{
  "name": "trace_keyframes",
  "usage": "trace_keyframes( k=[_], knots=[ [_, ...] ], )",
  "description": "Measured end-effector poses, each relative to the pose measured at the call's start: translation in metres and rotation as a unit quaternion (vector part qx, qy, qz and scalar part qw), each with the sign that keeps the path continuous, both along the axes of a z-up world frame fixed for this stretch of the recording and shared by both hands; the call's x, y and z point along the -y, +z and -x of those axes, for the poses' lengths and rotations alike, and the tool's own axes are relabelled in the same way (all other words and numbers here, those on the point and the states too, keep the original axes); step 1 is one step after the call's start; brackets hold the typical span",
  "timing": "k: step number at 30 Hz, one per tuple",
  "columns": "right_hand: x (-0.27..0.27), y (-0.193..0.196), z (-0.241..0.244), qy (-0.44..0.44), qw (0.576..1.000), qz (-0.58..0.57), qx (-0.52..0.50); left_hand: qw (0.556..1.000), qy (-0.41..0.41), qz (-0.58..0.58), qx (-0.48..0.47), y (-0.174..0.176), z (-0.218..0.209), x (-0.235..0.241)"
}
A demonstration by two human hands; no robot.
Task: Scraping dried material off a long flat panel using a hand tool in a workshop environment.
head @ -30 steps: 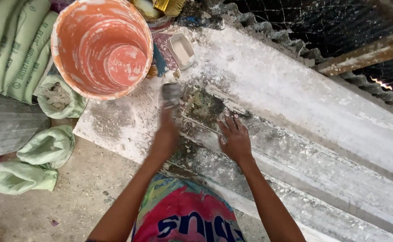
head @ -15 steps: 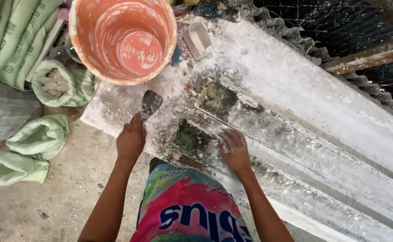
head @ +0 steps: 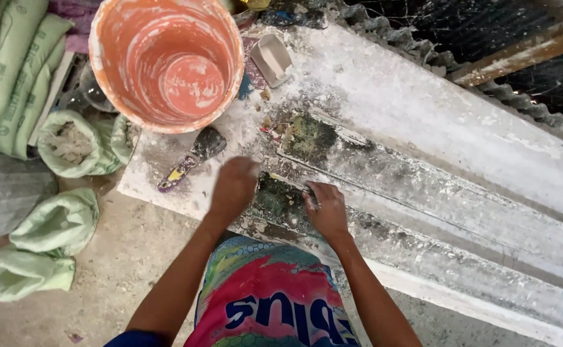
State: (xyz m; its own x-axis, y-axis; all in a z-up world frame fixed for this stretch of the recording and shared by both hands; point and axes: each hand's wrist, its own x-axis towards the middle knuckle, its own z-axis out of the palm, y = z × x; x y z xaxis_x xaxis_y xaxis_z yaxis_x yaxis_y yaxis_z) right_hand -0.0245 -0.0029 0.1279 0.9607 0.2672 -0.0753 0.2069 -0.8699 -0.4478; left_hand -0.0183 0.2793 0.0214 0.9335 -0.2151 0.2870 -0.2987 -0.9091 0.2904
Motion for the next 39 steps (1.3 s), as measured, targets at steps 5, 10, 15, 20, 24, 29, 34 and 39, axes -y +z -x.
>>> trace_keyframes(
  k=[5,10,15,20,24,29,34,39],
  knots=[
    [-0.028,0.027,-0.011,-0.018,0.999,-0.028,-0.006,0.991,0.027,0.053,-0.118,0.053,-0.035,0.011],
    [-0.018,0.014,-0.018,-0.047,0.999,-0.028,0.006,0.979,0.063,0.065,-0.182,0.071,-0.085,0.004],
    [-0.018,0.027,-0.026,-0.059,0.995,-0.073,0.027,0.995,0.008,-0.005,-0.096,0.045,-0.127,-0.006],
    [-0.01,0.025,-0.023,-0.066,0.992,-0.105,0.035,0.988,-0.076,-0.026,-0.13,0.046,-0.146,-0.02],
    [-0.007,0.023,-0.017,-0.089,0.987,-0.13,0.021,0.985,-0.106,-0.043,-0.129,0.093,-0.141,-0.011],
    [-0.013,0.04,-0.02,-0.099,0.986,-0.134,0.009,0.987,-0.09,-0.047,-0.124,0.049,-0.152,-0.014],
    [-0.021,0.044,-0.026,-0.114,0.983,-0.142,-0.005,0.996,-0.072,-0.04,-0.038,0.049,-0.146,-0.009],
    [-0.026,0.039,-0.033,-0.105,0.984,-0.145,-0.021,0.989,-0.095,0.025,-0.114,0.092,-0.146,0.017]
  ],
)
